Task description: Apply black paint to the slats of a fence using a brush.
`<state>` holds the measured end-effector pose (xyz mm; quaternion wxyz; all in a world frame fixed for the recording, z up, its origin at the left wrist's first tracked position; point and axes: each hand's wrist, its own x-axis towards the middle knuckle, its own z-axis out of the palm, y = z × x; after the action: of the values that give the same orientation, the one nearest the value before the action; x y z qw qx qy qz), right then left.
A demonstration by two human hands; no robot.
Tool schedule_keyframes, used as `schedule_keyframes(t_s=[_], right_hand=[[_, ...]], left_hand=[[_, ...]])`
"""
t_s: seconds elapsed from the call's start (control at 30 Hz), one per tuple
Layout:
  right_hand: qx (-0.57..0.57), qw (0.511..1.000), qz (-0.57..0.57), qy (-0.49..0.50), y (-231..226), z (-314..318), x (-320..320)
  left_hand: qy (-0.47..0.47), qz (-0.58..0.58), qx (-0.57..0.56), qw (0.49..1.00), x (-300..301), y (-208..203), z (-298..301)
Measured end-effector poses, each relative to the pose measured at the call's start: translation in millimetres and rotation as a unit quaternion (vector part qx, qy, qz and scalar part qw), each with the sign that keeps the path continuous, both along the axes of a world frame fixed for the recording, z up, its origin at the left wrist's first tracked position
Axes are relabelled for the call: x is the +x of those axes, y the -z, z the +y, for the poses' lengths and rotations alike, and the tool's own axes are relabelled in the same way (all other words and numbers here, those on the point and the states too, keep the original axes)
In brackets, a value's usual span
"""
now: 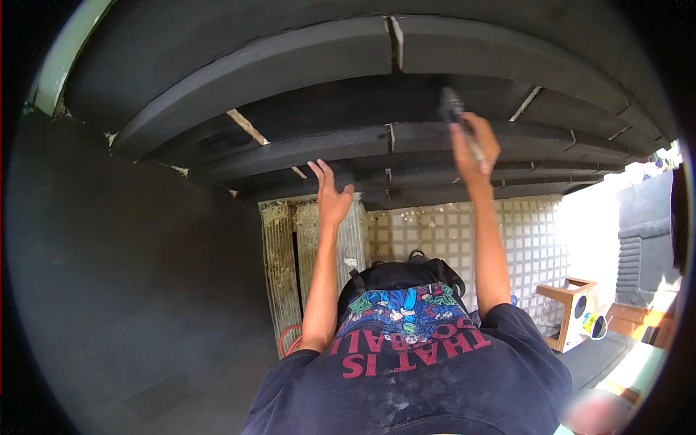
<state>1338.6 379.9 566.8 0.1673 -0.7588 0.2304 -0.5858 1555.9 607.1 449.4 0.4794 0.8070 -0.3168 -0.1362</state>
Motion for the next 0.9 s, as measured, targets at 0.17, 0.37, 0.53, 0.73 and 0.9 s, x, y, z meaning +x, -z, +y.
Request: schedule_keyframes(t_s=[0.17,0.37,0.53,0.73,0.9], right_hand=[[0.106,0.988,-0.07,0.092,1.3,-55.2,-84.9],[0.185,0.965,-0.188,0.0,-34.1,-37.8,-81.2],[0.196,0.968,-0.108,-0.117,-33.1,-67.1,-69.3],[0.194,0.958,-0.208,-0.011,-37.8,-117.8,-131.5],[0.239,0.931,-0.275,0.001,-28.8,-112.2,-134.1]], left_hand=[[0.031,0.101,-0.004,0.994,1.8,-15.2,0.4],[0.009,0.095,-0.011,0.995,1.1,-5.8,-2.7],[-0.021,0.118,-0.005,0.993,-8.3,-10.3,-11.8],[-0.048,0.142,-0.031,0.988,-12.7,-4.5,-17.5],[-0.09,0.152,-0.042,0.983,-19.2,-4.7,-35.5]])
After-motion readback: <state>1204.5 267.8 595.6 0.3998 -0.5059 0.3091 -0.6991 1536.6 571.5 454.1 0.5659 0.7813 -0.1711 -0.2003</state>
